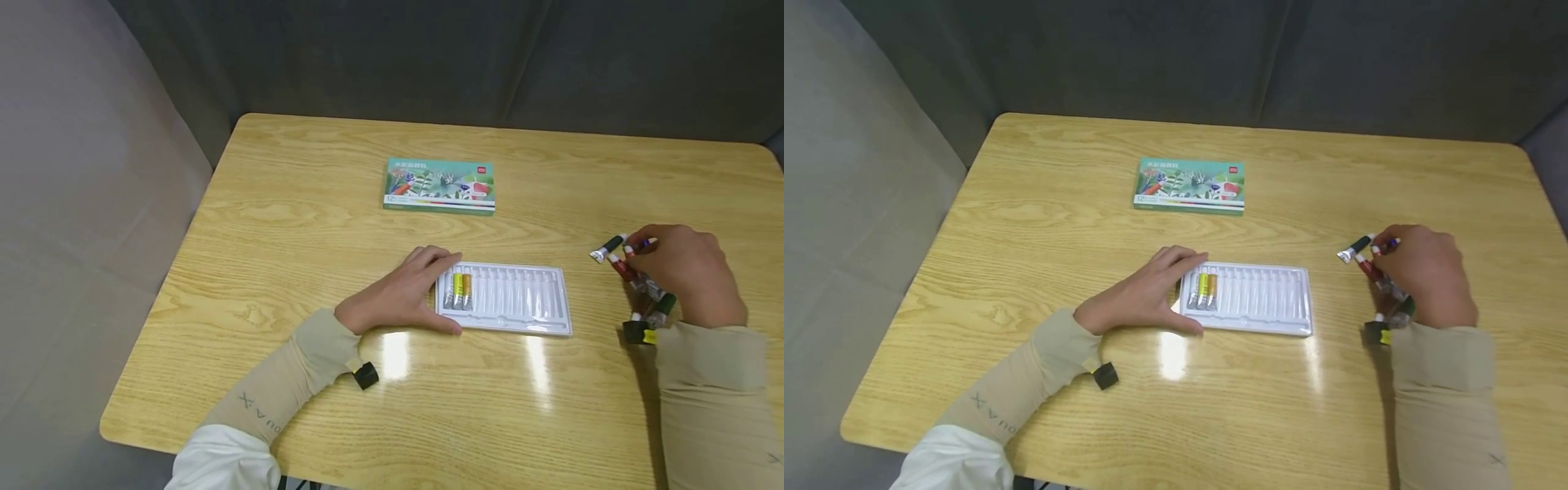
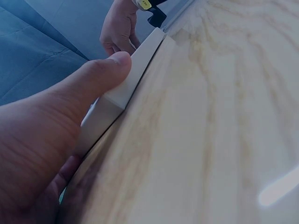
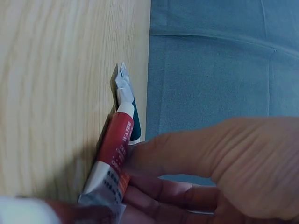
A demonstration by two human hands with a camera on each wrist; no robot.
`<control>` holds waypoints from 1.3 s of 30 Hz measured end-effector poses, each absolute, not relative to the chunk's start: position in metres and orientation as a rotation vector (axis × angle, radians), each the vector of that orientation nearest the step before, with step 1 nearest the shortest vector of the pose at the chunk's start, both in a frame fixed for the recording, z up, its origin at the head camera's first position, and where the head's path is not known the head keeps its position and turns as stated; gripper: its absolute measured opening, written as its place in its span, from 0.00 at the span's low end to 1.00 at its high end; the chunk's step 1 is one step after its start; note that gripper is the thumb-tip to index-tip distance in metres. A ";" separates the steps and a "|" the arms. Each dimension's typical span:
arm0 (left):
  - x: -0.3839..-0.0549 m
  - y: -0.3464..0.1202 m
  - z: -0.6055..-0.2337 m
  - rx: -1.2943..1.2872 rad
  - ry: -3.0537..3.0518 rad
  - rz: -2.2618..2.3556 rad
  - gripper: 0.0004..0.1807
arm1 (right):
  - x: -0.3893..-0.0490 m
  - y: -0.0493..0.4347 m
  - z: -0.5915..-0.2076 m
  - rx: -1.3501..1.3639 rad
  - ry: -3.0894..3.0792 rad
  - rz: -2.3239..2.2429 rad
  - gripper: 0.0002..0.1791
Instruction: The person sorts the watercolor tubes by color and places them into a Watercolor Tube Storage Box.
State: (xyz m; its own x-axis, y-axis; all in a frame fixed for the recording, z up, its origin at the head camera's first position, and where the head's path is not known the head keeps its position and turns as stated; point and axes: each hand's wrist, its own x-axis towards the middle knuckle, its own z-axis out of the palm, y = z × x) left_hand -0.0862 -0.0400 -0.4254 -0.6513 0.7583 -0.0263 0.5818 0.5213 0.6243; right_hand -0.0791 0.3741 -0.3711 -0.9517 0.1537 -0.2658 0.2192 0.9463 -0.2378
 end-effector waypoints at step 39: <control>-0.086 -0.039 -0.424 1.120 2.472 0.839 0.65 | -0.073 0.311 -0.344 0.096 2.963 -0.607 0.19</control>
